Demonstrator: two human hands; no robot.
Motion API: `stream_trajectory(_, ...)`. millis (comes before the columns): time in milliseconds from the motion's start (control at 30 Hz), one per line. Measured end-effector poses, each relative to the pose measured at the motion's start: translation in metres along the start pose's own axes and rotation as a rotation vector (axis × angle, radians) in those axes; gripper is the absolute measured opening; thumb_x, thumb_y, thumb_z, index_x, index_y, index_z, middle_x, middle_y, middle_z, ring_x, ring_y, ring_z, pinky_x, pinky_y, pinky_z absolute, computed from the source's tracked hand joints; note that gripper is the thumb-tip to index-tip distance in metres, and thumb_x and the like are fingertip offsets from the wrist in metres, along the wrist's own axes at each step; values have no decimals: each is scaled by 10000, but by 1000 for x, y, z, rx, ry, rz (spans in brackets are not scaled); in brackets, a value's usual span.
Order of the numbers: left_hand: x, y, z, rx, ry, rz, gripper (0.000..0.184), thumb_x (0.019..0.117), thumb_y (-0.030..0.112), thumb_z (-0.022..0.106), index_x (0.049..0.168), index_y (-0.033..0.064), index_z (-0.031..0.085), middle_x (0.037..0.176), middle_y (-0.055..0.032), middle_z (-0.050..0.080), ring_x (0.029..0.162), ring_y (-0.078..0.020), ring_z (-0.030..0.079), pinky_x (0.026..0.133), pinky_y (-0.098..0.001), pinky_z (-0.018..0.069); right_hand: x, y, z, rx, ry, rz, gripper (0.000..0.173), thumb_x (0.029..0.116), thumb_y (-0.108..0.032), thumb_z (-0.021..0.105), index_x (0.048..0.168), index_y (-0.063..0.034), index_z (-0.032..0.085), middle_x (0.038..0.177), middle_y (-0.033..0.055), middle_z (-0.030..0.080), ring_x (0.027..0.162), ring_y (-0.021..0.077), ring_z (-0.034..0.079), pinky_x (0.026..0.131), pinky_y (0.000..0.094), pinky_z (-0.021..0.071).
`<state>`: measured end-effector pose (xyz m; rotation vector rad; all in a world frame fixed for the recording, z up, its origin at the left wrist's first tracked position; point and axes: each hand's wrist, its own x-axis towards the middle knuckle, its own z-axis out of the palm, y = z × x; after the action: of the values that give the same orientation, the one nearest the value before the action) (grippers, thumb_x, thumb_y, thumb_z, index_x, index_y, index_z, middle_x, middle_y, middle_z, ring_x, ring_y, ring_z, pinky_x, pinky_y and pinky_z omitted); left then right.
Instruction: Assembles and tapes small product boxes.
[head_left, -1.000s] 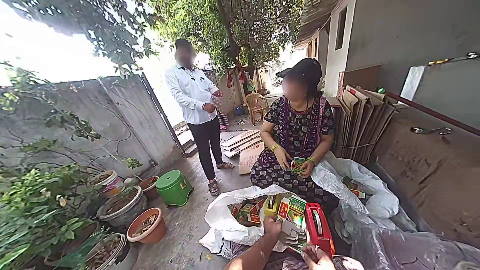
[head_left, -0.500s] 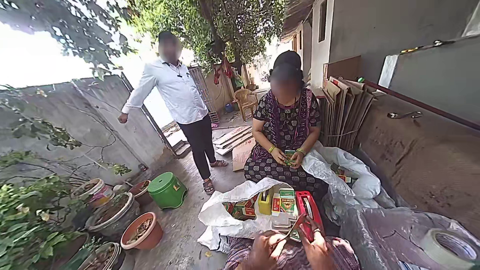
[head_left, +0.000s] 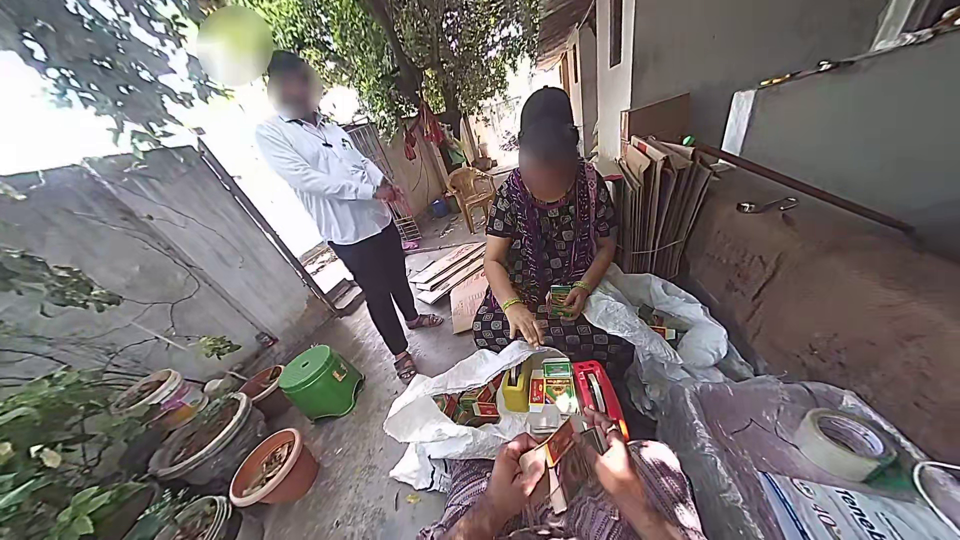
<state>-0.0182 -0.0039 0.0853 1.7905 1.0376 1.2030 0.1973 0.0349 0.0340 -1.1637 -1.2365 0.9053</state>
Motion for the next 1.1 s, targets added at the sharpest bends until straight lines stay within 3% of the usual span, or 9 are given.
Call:
stream_trajectory(167,10,5,-2,-326,254,-281,255,962,125,673,1152,-40,628,894,-107,715,772,-179,696,721,-374,608,5,-15,-12,69,-23,153,247,922,-101,691,1157,-24,693,1035,88,723,923,157,690,846,374,584)
stream_trajectory(233,8,-1,-4,-408,274,-410,296,949,105,707,1169,-72,619,956,-170,735,845,-243,730,778,-424,629,1,-18,-12,191,-30,190,227,953,-62,640,1170,-7,679,1045,78,715,919,126,678,837,314,575)
stream_trajectory(367,13,-1,-7,-449,279,-410,232,966,41,657,1153,-88,612,960,-166,740,864,-242,741,808,-424,633,5,-14,-11,421,-95,137,280,974,42,540,1240,42,630,1157,110,704,1015,143,678,890,293,572)
stream_trajectory(633,16,-1,-10,-493,235,-386,242,950,-2,659,1164,-92,592,990,-190,739,887,-272,746,831,-453,632,7,-17,-11,439,-132,209,291,951,33,601,1240,30,631,1128,116,704,954,169,690,856,317,588)
stream_trajectory(733,20,1,-7,-446,303,-356,271,968,14,653,1204,-102,589,997,-198,736,887,-276,744,821,-451,638,3,-17,-8,366,-134,292,348,903,-42,709,1234,19,618,1094,119,703,899,185,703,802,337,614)
stream_trajectory(833,24,5,-4,-534,201,-331,414,1013,81,546,1390,-57,445,1127,-179,703,986,-280,720,861,-474,616,-8,-22,3,551,12,470,405,929,5,645,1316,9,523,1150,147,648,955,210,669,813,365,595)
stream_trajectory(933,20,10,9,-490,175,-234,424,921,-52,681,1306,-110,512,1153,-227,711,1034,-312,724,930,-468,609,-17,-29,14,646,-51,608,573,900,35,688,1408,-29,431,1156,179,661,978,260,703,787,417,624)
stream_trajectory(1033,18,8,16,-345,266,-198,232,966,-8,651,1177,-104,637,1028,-195,749,925,-267,751,862,-431,636,-30,-26,24,368,-117,440,811,804,-80,828,1458,-35,350,1238,153,645,997,224,713,797,387,641)
stream_trajectory(1100,19,3,13,-180,267,-160,215,970,16,639,1164,-74,656,1007,-147,756,889,-220,753,805,-395,650,-33,-18,22,38,-30,173,921,785,-265,858,1508,-4,349,1420,143,549,1139,168,648,915,330,587)
